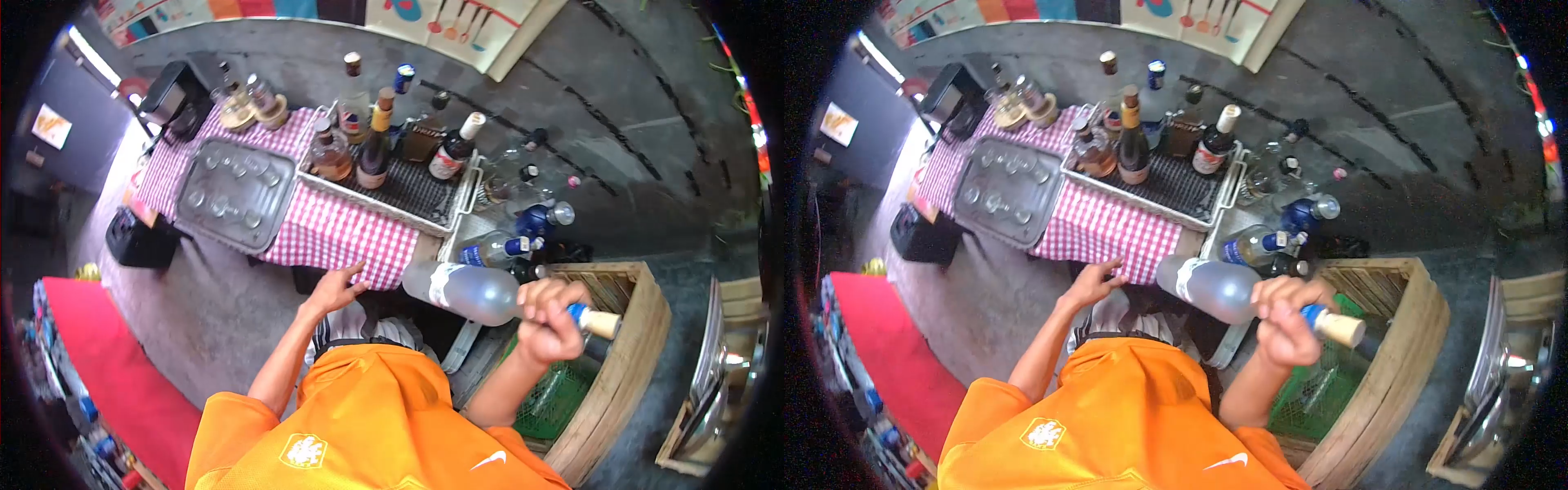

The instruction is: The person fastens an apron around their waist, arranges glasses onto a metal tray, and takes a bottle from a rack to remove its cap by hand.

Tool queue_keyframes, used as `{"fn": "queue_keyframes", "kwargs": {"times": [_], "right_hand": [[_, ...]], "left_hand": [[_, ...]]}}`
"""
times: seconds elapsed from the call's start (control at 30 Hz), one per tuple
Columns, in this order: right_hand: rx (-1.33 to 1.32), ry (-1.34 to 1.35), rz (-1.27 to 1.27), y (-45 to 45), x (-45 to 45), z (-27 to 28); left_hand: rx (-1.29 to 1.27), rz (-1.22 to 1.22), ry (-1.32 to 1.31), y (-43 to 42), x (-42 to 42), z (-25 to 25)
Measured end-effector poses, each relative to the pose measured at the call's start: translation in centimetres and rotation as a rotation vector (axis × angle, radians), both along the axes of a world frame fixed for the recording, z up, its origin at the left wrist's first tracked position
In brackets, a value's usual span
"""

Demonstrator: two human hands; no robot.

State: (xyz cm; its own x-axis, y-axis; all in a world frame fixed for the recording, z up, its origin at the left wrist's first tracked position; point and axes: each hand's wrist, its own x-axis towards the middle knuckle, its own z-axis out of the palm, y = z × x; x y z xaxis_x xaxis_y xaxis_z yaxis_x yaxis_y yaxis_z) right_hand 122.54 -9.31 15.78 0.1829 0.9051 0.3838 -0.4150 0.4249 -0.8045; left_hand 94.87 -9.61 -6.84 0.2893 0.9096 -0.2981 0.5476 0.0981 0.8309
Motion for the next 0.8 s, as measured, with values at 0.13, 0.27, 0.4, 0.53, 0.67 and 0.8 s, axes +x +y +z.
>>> {"fn": "queue_keyframes", "kwargs": {"times": [0.13,0.27,0.4,0.53,0.67,0.8], "right_hand": [[-0.132,0.018,0.011,-2.9,-2.6,-5.6],[-0.302,-0.044,0.079,-5.4,-3.9,-9.6],[-0.465,-0.076,0.09,-6.9,-4.1,-12.6],[-0.456,-0.203,0.071,-8.7,-4.8,-13.3],[-0.418,-0.284,-0.083,-10.2,-5.8,-13.5],[-0.413,-0.172,-0.225,-11.1,-8.6,-12.8]], "left_hand": [[-0.099,0.21,0.067,-6.7,-3.7,2.1],[-0.204,0.411,0.163,-14.1,-5.1,2.4],[-0.312,0.53,0.209,-19.5,-6.0,1.6],[-0.333,0.499,0.195,-20.7,-7.2,0.8],[-0.328,0.456,0.18,-19.6,-9.6,0.0],[-0.235,0.452,0.128,-18.8,-14.0,-0.1]]}}
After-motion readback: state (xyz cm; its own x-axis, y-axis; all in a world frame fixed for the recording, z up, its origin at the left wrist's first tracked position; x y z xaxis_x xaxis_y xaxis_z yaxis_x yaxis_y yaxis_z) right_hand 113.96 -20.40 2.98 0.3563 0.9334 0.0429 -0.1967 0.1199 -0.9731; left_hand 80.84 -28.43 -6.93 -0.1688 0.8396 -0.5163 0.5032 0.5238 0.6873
